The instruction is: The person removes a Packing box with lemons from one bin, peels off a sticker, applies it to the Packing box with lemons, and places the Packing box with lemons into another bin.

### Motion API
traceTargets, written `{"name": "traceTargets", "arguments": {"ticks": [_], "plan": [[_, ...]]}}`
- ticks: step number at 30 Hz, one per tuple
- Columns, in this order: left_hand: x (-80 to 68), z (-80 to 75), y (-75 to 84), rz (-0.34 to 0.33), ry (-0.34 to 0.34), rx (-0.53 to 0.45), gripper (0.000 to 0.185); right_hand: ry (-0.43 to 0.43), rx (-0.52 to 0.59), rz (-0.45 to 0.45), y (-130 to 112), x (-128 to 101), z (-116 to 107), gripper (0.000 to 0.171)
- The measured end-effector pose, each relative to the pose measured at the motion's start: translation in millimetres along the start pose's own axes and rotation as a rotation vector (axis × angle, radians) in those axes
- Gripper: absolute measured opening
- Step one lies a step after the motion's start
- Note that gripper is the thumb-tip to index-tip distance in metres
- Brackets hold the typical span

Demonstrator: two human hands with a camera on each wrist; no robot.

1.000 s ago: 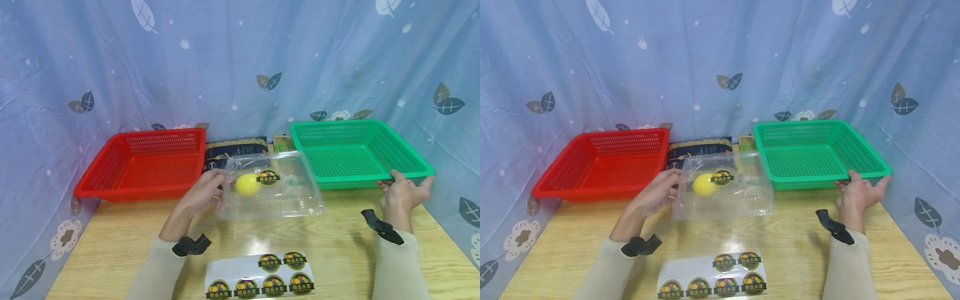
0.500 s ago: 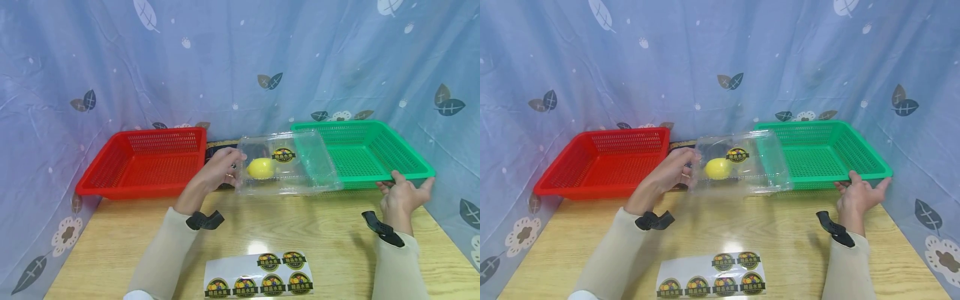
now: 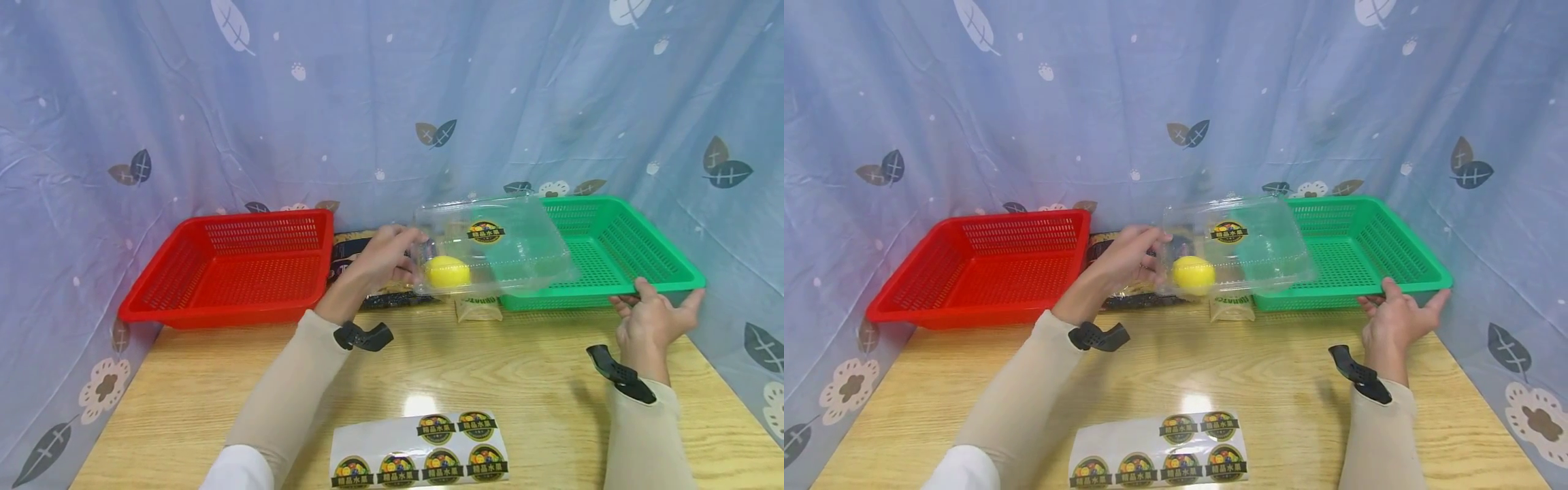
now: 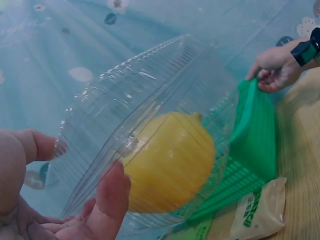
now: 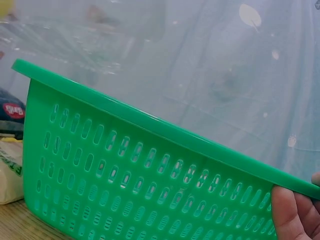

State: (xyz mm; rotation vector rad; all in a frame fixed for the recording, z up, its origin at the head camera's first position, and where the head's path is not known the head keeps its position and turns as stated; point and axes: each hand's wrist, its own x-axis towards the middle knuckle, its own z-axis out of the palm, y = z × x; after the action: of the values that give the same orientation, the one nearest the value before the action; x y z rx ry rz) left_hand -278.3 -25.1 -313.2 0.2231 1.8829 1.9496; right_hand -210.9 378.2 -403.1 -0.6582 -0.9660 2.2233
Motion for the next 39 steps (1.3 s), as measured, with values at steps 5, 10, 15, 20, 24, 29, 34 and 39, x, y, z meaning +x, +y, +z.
{"name": "traceTargets", "arguments": {"ticks": [5,10,15,20,24,29,34,39], "plan": [[16.9,13.7,7.1,0.016,-0.014,0.012,0.029,0.012,0.017,0.007,1,2,0,0.101],[32.1,30.3,10.7,0.007,-0.001,0.0,0.026,0.009,0.012,0.014,3,2,1,0.101],[48.2,52.2,7.9,0.001,0.033,-0.014,0.029,0.02,0.017,0.039,4,1,-1,0.101],[63.3,73.8,5.6,0.001,0.03,-0.006,0.041,0.05,0.039,0.049,3,2,-3,0.1],[74.0,88.3,6.3,0.006,0.041,0.004,0.046,0.046,0.033,0.038,2,2,-2,0.1],[83.4,105.3,6.5,-0.002,0.116,0.045,0.051,0.03,0.034,0.037,-1,5,-1,0.1],[89.7,123.6,6.3,-0.009,0.21,0.101,0.072,0.024,0.053,0.038,-2,6,0,0.102],[94.8,137.1,3.1,0.022,0.27,0.163,0.059,0.032,0.037,0.04,-1,7,1,0.1]]}}
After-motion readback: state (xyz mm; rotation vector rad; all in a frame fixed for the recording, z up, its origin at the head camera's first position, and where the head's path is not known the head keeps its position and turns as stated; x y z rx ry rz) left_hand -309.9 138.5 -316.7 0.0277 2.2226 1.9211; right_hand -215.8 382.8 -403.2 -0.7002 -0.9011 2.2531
